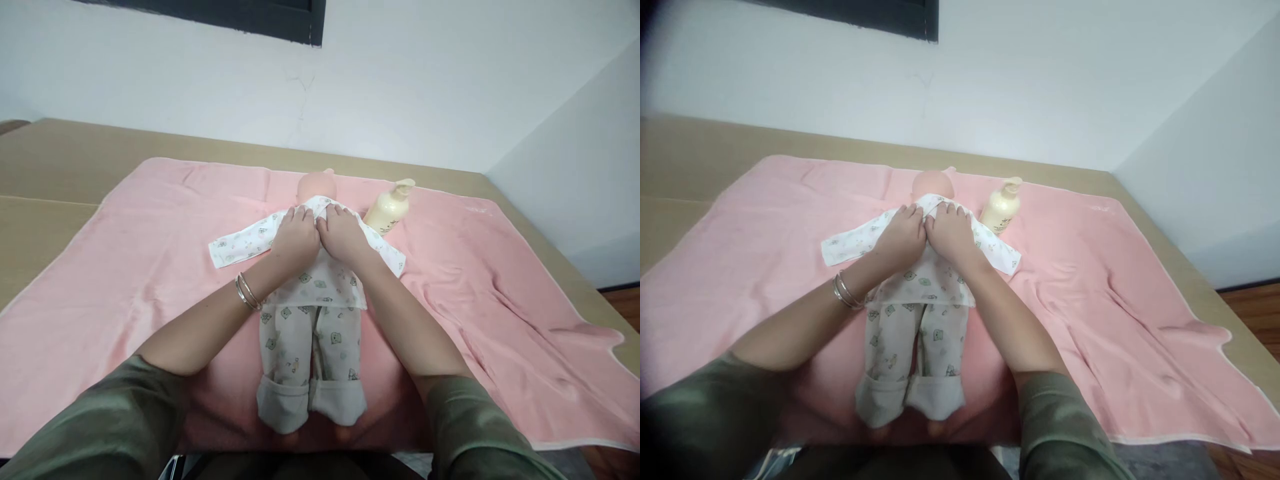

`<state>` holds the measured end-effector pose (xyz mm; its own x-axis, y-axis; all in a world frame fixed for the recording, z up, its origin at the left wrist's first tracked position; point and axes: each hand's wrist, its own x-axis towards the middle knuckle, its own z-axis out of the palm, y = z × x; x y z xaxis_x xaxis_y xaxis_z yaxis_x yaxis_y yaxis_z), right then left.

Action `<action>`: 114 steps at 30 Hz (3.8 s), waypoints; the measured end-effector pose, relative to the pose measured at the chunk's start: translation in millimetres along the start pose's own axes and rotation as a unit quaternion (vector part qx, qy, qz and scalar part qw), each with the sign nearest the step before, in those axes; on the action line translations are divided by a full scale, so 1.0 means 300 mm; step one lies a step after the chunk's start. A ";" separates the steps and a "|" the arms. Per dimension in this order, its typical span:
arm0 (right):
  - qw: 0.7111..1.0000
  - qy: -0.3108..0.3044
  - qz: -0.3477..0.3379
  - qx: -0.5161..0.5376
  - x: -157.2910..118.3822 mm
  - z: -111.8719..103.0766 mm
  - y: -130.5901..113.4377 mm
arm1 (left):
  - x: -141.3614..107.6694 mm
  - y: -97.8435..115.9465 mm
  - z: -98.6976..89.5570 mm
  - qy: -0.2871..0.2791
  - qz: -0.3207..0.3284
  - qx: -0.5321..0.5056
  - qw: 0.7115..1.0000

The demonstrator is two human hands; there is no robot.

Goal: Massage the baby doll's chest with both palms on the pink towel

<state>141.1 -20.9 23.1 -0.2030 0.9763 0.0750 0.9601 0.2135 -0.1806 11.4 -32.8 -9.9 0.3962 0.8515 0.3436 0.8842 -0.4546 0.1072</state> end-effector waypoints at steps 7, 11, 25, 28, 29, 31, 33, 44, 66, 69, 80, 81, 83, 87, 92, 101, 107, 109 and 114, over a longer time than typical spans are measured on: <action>0.985 0.001 -0.132 -0.114 -0.042 0.005 -0.023 | 0.067 -0.075 -0.008 -0.026 -0.126 -0.118 0.985; 0.989 -0.003 -0.126 -0.083 -0.022 0.002 -0.005 | 0.049 -0.056 -0.002 0.000 -0.120 -0.095 0.988; 0.999 -0.044 0.003 0.013 -0.013 -0.008 -0.017 | 0.051 -0.061 0.020 0.015 -0.112 -0.085 0.990; 0.998 -0.051 -0.036 -0.021 -0.036 -0.016 -0.023 | 0.061 -0.071 0.023 0.010 -0.144 -0.128 0.981; 0.996 -0.046 -0.065 -0.040 -0.043 -0.019 -0.024 | 0.061 -0.070 0.021 0.012 -0.148 -0.135 0.980; 0.989 -0.038 -0.125 -0.072 -0.053 -0.026 -0.025 | 0.058 -0.065 0.018 0.017 -0.156 -0.140 0.978; 0.987 -0.037 -0.144 -0.069 -0.052 -0.032 -0.024 | 0.056 -0.060 0.016 0.017 -0.162 -0.140 0.977; 0.993 0.051 -0.025 0.103 0.046 0.054 0.028 | 0.057 -0.080 0.035 0.047 -0.175 -0.211 0.961; 0.993 0.053 -0.060 0.090 -0.058 -0.001 -0.080 | 0.065 -0.079 -0.171 0.192 -0.305 -0.561 0.745; 0.995 0.021 -0.062 0.080 -0.053 0.008 -0.082 | 0.067 -0.082 -0.176 0.184 -0.312 -0.567 0.740; 0.991 0.049 -0.083 0.094 -0.036 0.010 -0.062 | 0.064 -0.066 -0.191 0.175 -0.308 -0.555 0.752; 0.989 0.060 -0.088 0.100 -0.033 0.007 -0.056 | 0.063 -0.065 -0.191 0.177 -0.309 -0.557 0.751; 0.984 0.099 -0.086 0.116 -0.028 -0.003 -0.045 | 0.063 -0.064 -0.190 0.181 -0.307 -0.558 0.749; 0.986 0.100 -0.086 0.106 -0.033 0.009 -0.046 | 0.066 -0.057 -0.179 0.184 -0.305 -0.555 0.751; 0.989 0.040 -0.125 0.069 -0.037 0.017 -0.065 | 0.065 -0.047 -0.164 0.172 -0.311 -0.558 0.750; 0.967 0.249 -0.034 0.038 -0.020 -0.211 0.163 | 0.235 0.039 -0.149 0.063 -0.193 -0.607 0.768; 0.970 0.241 -0.014 0.006 0.037 -0.220 0.312 | 0.447 0.130 -0.106 0.016 -0.136 -0.647 0.750; 0.971 0.237 0.013 0.024 0.051 -0.203 0.317 | 0.470 0.154 -0.100 -0.008 -0.137 -0.668 0.731; 0.981 0.185 0.059 0.018 0.048 -0.188 0.293 | 0.439 0.217 -0.111 -0.063 -0.157 -0.727 0.665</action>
<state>233.3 9.8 63.7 -0.0014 0.9162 0.4006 0.9639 0.1079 -0.2434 112.9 41.0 73.4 0.3476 0.9374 0.0191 -0.2105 0.0582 0.9759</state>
